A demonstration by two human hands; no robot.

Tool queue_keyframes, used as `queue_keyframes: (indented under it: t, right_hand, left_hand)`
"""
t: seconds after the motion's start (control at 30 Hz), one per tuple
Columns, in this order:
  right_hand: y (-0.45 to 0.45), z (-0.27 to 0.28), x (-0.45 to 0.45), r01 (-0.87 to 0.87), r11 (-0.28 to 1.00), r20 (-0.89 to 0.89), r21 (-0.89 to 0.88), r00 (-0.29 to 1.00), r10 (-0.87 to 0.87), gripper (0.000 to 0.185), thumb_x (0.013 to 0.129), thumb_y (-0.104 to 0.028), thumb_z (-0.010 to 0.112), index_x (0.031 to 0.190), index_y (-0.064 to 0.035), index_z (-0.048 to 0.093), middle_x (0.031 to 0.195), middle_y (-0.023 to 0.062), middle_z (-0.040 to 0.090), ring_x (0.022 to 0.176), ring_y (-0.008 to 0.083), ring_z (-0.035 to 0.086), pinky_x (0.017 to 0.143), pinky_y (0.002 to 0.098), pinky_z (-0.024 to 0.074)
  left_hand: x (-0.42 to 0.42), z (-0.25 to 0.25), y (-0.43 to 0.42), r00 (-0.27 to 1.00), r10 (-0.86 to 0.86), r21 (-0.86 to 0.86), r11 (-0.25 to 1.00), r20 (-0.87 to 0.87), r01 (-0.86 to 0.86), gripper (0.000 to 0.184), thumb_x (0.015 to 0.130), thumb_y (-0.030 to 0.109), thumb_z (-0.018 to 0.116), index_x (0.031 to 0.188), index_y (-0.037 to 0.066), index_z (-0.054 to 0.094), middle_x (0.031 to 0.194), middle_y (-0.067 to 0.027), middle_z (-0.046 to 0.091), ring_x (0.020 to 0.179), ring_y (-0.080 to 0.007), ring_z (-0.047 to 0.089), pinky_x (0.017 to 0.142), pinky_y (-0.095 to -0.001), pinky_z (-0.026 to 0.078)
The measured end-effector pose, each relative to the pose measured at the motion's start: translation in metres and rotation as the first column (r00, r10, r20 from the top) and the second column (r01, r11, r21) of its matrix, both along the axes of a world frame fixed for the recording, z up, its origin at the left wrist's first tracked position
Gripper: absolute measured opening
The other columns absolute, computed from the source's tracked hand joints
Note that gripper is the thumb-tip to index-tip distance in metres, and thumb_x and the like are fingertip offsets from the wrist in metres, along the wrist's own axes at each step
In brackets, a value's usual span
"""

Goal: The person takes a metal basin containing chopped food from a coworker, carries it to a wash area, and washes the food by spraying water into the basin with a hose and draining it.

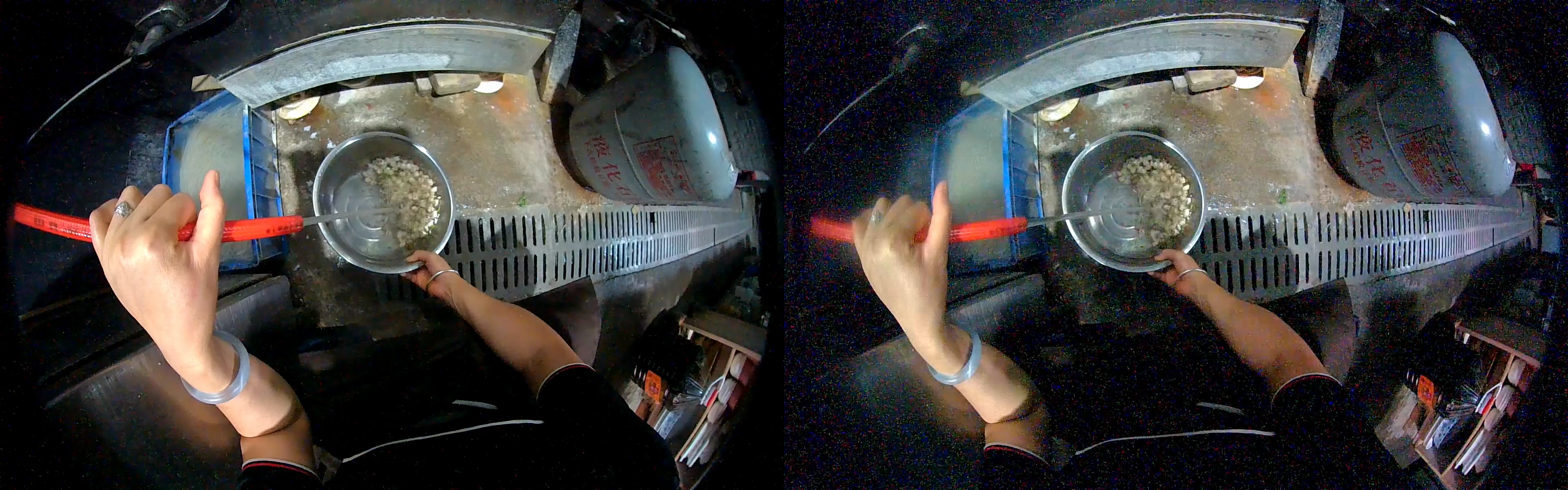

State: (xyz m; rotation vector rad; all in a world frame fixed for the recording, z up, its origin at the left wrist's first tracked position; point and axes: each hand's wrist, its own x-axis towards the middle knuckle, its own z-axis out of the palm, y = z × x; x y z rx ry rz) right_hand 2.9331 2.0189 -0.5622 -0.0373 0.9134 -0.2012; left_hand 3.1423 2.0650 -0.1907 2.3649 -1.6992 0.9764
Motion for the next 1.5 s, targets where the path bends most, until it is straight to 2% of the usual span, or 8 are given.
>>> queue_keyframes:
  t: [0.27, 0.67, 1.07, 1.5]
  right_hand:
    - [0.000, 0.007, 0.001, 0.007, 1.000, -0.016, 0.017, 1.000, -0.007, 0.037, 0.070, 0.002, 0.049, 0.106, -0.0001, 0.040, 0.104, 0.0122, 0.049, 0.091, 0.0247, 0.051, 0.073, 0.0361, 0.0476]
    - [0.001, -0.004, 0.000, -0.007, 1.000, -0.016, 0.008, 1.000, 0.007, 0.034, 0.069, 0.002, 0.049, 0.102, 0.0020, 0.040, 0.104, 0.0143, 0.048, 0.092, 0.0265, 0.052, 0.076, 0.0366, 0.0478]
    - [0.001, -0.001, 0.000, -0.015, 1.000, -0.029, 0.010, 0.999, 0.015, 0.031, 0.069, 0.002, 0.050, 0.099, 0.0018, 0.042, 0.100, 0.0135, 0.049, 0.087, 0.0248, 0.053, 0.071, 0.0353, 0.0493]
    - [0.001, 0.000, 0.000, -0.014, 1.000, -0.013, 0.008, 1.000, 0.014, 0.040, 0.069, 0.002, 0.049, 0.107, 0.0021, 0.038, 0.105, 0.0136, 0.048, 0.091, 0.0257, 0.052, 0.075, 0.0365, 0.0476]
  left_hand:
    - [0.000, 0.000, 0.000, 1.000, -0.005, -0.003, 1.000, 0.003, 0.005, 0.033, 0.066, 0.018, 0.065, 0.044, 0.003, 0.045, 0.046, -0.0049, 0.039, 0.048, -0.0187, 0.038, 0.060, -0.0291, 0.032]
    - [0.001, -0.002, 0.000, 1.000, 0.001, 0.000, 1.000, -0.006, -0.001, 0.034, 0.066, 0.018, 0.065, 0.043, 0.003, 0.045, 0.045, -0.0049, 0.038, 0.048, -0.0188, 0.038, 0.059, -0.0293, 0.032]
    - [0.001, -0.003, 0.000, 1.000, -0.008, -0.002, 1.000, 0.001, 0.008, 0.035, 0.066, 0.019, 0.065, 0.043, 0.003, 0.044, 0.045, -0.0047, 0.038, 0.048, -0.0189, 0.038, 0.058, -0.0291, 0.031]
    - [0.001, -0.005, 0.000, 1.000, -0.007, 0.000, 1.000, 0.004, 0.007, 0.035, 0.067, 0.019, 0.065, 0.043, 0.003, 0.044, 0.045, -0.0051, 0.038, 0.048, -0.0191, 0.038, 0.059, -0.0292, 0.032]
